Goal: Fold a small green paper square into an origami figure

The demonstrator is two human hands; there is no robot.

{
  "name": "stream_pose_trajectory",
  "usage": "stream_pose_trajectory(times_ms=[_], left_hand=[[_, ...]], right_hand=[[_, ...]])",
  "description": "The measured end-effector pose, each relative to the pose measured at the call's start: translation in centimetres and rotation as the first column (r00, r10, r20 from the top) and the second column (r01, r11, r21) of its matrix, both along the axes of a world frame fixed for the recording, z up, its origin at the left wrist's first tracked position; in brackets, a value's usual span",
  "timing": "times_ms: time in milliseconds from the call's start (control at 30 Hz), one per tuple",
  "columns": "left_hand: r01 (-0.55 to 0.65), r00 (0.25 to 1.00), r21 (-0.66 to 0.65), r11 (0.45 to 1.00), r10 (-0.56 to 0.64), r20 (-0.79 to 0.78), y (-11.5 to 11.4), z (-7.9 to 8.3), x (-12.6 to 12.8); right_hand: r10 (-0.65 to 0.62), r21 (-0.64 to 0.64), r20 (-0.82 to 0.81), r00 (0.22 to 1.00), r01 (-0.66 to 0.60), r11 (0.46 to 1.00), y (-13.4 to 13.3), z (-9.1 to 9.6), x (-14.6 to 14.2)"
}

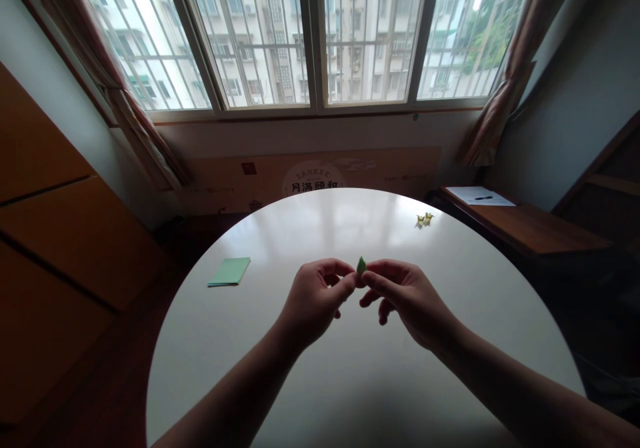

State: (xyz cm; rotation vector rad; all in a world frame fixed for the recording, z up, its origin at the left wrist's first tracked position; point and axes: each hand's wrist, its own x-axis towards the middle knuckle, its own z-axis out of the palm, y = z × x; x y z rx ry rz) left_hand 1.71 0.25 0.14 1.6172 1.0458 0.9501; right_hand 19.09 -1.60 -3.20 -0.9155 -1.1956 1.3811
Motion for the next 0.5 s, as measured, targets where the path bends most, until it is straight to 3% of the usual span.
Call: stream_pose_trajectory(times_ms=[167,500], left_hand=[[0.002,0.991,-0.168,0.986,0.021,0.132,0.37,0.22,-0.21],[-0.005,0.987,-0.242,0.970,0.044,0.156,0.44,0.15,-0.16]], right_hand=[[0.059,-0.057,0.001,0.998,-0.058,0.997,0.17,0.18,0.21],[0.057,-0.025,0.013,0.998,-0.057,0.998,0.23,0.03,0.10]])
